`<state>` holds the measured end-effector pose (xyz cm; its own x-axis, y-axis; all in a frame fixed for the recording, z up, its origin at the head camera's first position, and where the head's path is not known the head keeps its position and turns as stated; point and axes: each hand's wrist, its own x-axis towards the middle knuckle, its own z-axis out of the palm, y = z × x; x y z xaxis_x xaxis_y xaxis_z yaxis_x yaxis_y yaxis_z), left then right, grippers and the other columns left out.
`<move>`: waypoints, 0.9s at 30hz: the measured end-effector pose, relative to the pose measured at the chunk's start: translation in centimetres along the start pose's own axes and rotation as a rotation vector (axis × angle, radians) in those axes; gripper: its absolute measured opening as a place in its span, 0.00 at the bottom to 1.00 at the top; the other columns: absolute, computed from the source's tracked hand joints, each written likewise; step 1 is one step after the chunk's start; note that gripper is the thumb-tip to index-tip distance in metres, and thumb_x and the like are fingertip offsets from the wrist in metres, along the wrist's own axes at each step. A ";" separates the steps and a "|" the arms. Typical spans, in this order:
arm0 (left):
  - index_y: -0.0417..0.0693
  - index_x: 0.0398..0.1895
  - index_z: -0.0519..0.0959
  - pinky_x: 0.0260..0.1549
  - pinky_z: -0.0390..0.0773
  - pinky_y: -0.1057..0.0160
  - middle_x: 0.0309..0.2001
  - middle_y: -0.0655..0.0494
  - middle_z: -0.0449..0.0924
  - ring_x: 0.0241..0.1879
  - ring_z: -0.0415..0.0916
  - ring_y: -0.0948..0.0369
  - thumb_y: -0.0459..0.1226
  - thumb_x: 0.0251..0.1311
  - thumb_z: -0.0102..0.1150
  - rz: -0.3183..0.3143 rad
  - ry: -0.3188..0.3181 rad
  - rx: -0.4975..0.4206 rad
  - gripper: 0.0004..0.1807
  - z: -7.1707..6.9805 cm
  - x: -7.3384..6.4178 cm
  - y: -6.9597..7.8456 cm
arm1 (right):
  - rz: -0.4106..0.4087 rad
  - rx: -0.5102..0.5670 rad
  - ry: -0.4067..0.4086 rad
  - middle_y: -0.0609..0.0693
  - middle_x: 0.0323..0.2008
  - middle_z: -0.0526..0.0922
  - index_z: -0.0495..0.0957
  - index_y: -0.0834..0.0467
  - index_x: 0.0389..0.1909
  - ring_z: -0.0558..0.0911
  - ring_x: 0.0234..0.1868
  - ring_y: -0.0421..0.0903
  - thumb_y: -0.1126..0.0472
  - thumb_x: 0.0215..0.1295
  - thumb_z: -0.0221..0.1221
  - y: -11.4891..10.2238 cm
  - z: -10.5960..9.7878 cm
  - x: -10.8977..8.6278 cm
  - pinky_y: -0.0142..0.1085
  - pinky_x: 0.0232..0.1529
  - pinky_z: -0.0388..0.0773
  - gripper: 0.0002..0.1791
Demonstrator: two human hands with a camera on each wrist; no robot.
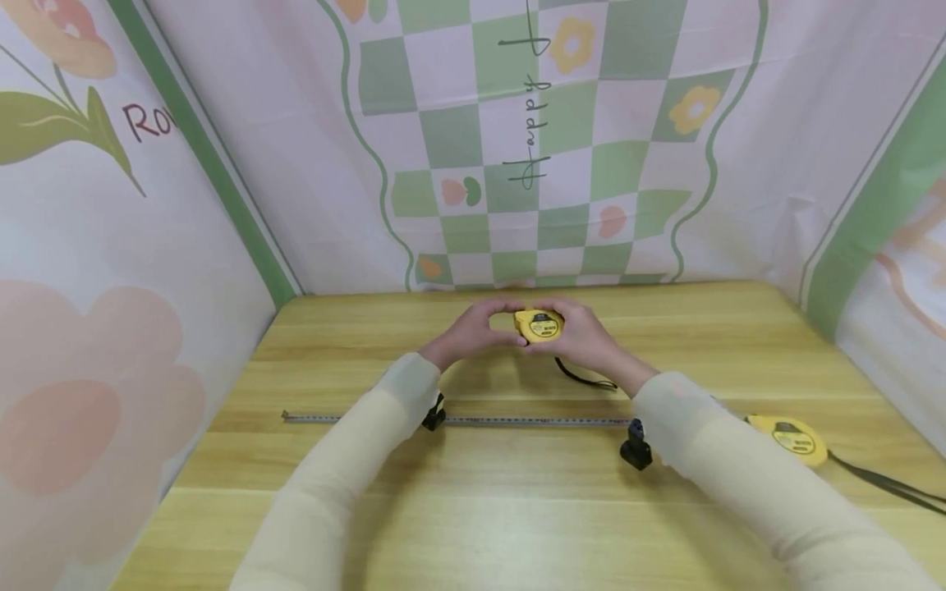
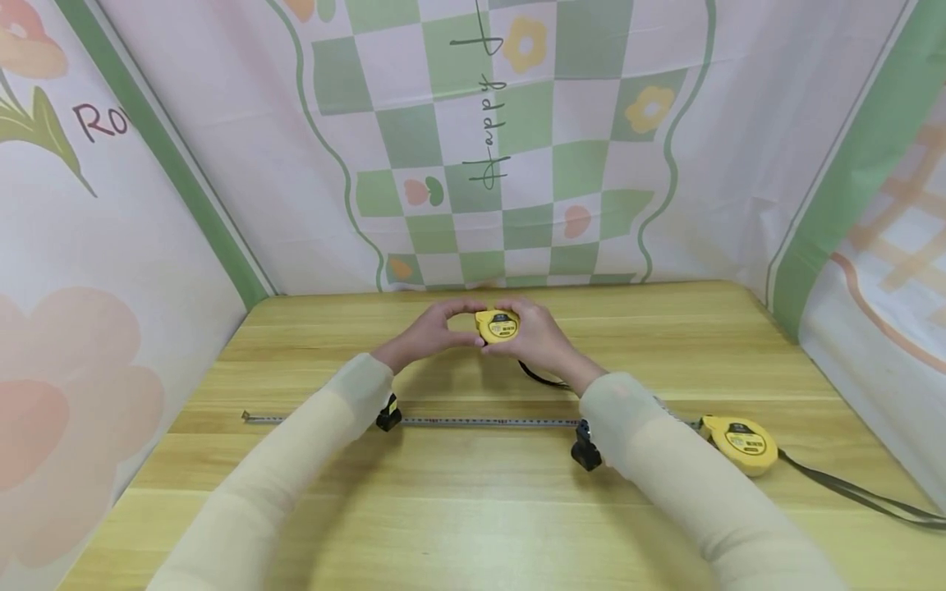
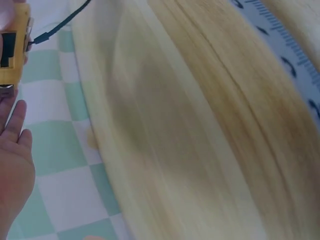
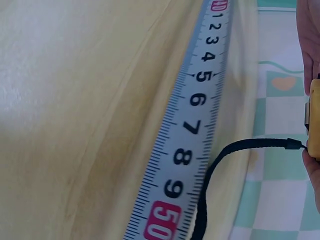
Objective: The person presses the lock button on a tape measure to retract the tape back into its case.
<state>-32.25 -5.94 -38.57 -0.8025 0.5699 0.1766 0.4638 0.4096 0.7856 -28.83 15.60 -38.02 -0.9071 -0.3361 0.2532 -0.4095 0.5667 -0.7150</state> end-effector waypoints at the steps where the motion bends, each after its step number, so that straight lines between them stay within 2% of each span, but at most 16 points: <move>1: 0.48 0.63 0.74 0.65 0.64 0.53 0.61 0.54 0.74 0.63 0.66 0.58 0.43 0.53 0.73 -0.002 0.000 -0.002 0.34 0.1 0.1 -0.2 | 0.003 0.002 -0.001 0.58 0.53 0.77 0.71 0.66 0.61 0.77 0.48 0.53 0.54 0.45 0.77 0.2 0.1 0.0 0.45 0.47 0.76 0.42; 6: 0.45 0.62 0.74 0.66 0.63 0.47 0.61 0.52 0.74 0.63 0.67 0.56 0.42 0.53 0.73 -0.012 -0.012 -0.012 0.33 0.4 0.6 -1.1 | 0.036 0.032 -0.014 0.59 0.53 0.77 0.71 0.67 0.60 0.77 0.49 0.53 0.57 0.46 0.77 0.8 0.6 0.3 0.45 0.49 0.76 0.41; 9: 0.44 0.62 0.74 0.66 0.62 0.47 0.61 0.51 0.74 0.63 0.67 0.55 0.41 0.54 0.72 -0.025 -0.026 -0.010 0.31 0.6 0.9 -1.4 | 0.060 0.048 -0.023 0.59 0.53 0.77 0.71 0.67 0.59 0.77 0.49 0.53 0.57 0.46 0.77 1.1 0.8 0.4 0.45 0.50 0.77 0.40; 19: 0.47 0.62 0.74 0.65 0.65 0.53 0.61 0.52 0.74 0.63 0.67 0.56 0.43 0.56 0.70 -0.134 -0.062 0.051 0.30 1.3 1.4 -1.8 | 0.111 0.038 -0.057 0.61 0.56 0.75 0.69 0.68 0.62 0.76 0.50 0.54 0.58 0.48 0.76 2.3 1.4 0.7 0.46 0.50 0.76 0.42; 27: 0.46 0.61 0.74 0.64 0.66 0.56 0.60 0.53 0.74 0.61 0.68 0.56 0.42 0.56 0.70 -0.182 -0.084 0.092 0.29 1.8 1.6 -2.0 | 0.162 0.056 -0.075 0.58 0.55 0.76 0.70 0.65 0.61 0.76 0.49 0.52 0.55 0.47 0.76 3.3 2.0 0.8 0.44 0.49 0.75 0.41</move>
<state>-33.83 -4.57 -40.88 -0.8438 0.5364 -0.0158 0.3497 0.5719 0.7421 -30.68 15.69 -41.47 -0.9502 -0.3001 0.0839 -0.2507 0.5763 -0.7779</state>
